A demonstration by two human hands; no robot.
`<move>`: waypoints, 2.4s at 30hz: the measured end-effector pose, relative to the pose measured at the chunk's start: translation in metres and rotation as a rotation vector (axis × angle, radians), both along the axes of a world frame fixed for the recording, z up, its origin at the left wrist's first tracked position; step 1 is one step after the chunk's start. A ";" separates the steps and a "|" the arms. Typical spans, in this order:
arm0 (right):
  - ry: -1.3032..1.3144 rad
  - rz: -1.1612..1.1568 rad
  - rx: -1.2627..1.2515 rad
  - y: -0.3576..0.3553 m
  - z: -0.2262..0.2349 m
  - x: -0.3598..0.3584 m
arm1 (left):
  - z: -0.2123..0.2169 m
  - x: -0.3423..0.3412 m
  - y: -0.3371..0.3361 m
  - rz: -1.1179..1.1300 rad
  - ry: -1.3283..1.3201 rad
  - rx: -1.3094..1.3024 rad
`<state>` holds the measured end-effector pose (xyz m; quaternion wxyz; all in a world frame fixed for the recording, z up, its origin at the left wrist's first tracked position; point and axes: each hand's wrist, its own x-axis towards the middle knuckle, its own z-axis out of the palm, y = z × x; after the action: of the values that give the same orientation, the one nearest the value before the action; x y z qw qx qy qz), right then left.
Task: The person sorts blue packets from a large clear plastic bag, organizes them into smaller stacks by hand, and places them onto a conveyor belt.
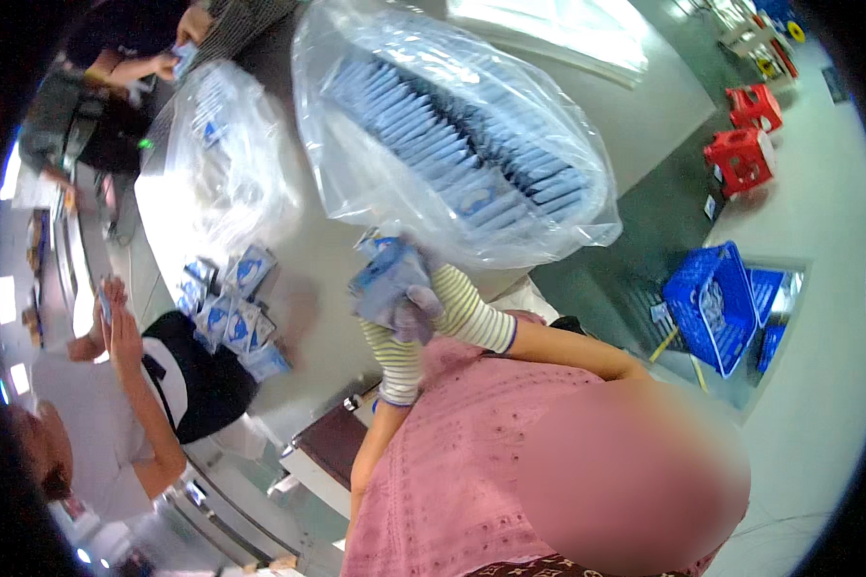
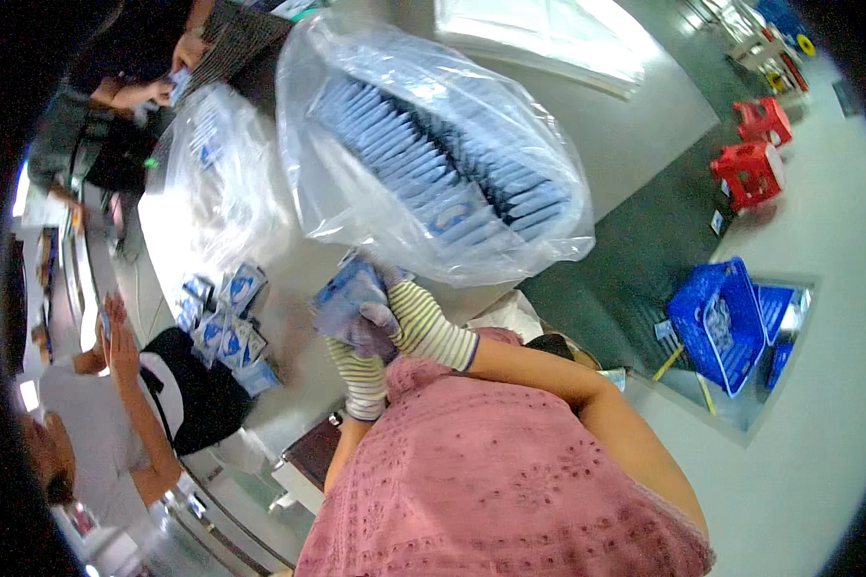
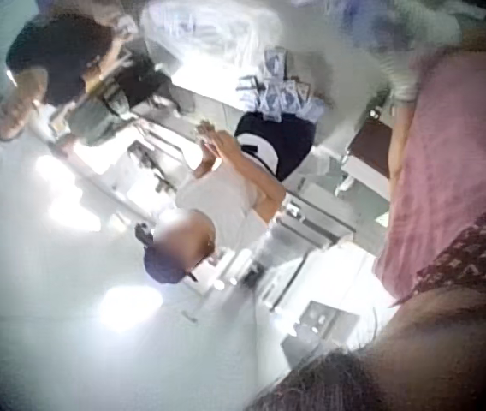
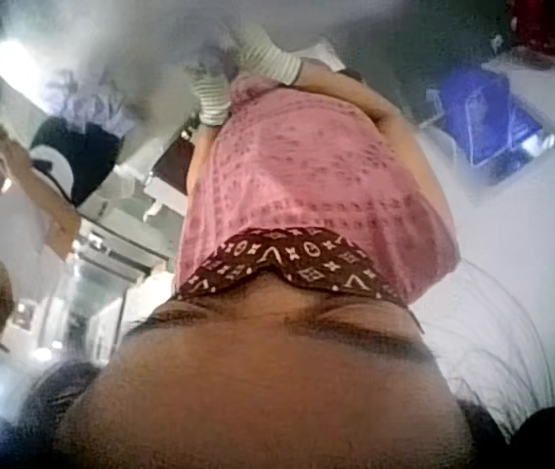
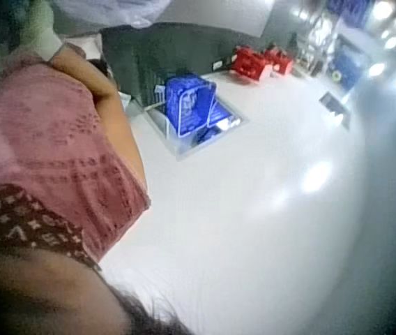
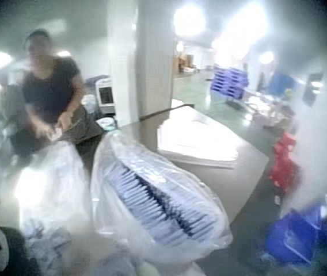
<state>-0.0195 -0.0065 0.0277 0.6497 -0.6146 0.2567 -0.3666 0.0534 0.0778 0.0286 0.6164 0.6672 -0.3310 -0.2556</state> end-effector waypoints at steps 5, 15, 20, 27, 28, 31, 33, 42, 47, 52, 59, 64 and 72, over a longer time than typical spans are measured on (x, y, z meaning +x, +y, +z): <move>0.237 0.178 0.126 0.031 -0.020 0.002 | -0.003 0.002 0.034 0.069 -0.336 0.082; 0.485 0.312 0.198 0.049 -0.050 0.008 | -0.004 0.002 0.048 0.128 -0.186 0.178; 0.409 0.290 0.451 0.049 -0.030 0.028 | -0.024 0.012 0.048 0.170 -0.565 0.202; 0.940 0.410 0.032 0.034 -0.075 0.052 | -0.044 0.042 0.049 -0.145 0.745 0.298; 0.982 0.404 -0.013 0.034 -0.090 0.056 | -0.050 0.048 0.049 -0.134 0.861 0.314; 0.936 0.186 -0.199 0.022 -0.105 0.060 | -0.122 0.112 0.067 -0.124 1.103 0.272; 1.028 0.133 -0.131 -0.008 -0.097 0.053 | -0.158 0.153 0.069 0.027 0.842 0.336; 1.045 0.041 0.100 -0.018 -0.178 0.100 | -0.200 0.182 0.068 0.220 -0.473 1.050; 1.096 -0.007 0.115 -0.022 -0.181 0.088 | -0.162 0.139 0.060 0.190 -0.609 0.705; 0.847 0.390 0.232 -0.034 -0.151 0.062 | -0.094 0.096 0.040 0.083 -0.159 0.438; 0.410 0.427 0.224 0.004 -0.066 0.050 | -0.067 0.091 0.011 0.065 0.349 0.195; 0.240 0.235 0.109 0.006 -0.023 0.051 | -0.037 0.070 0.024 -0.173 -0.078 0.125; -0.186 0.115 0.219 0.026 0.016 0.034 | 0.022 0.029 0.023 0.085 -0.246 -0.057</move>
<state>0.0144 0.0198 0.0438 0.7537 -0.5172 0.1979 -0.3540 0.0819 0.1011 0.0505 0.6001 0.6892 -0.3827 -0.1359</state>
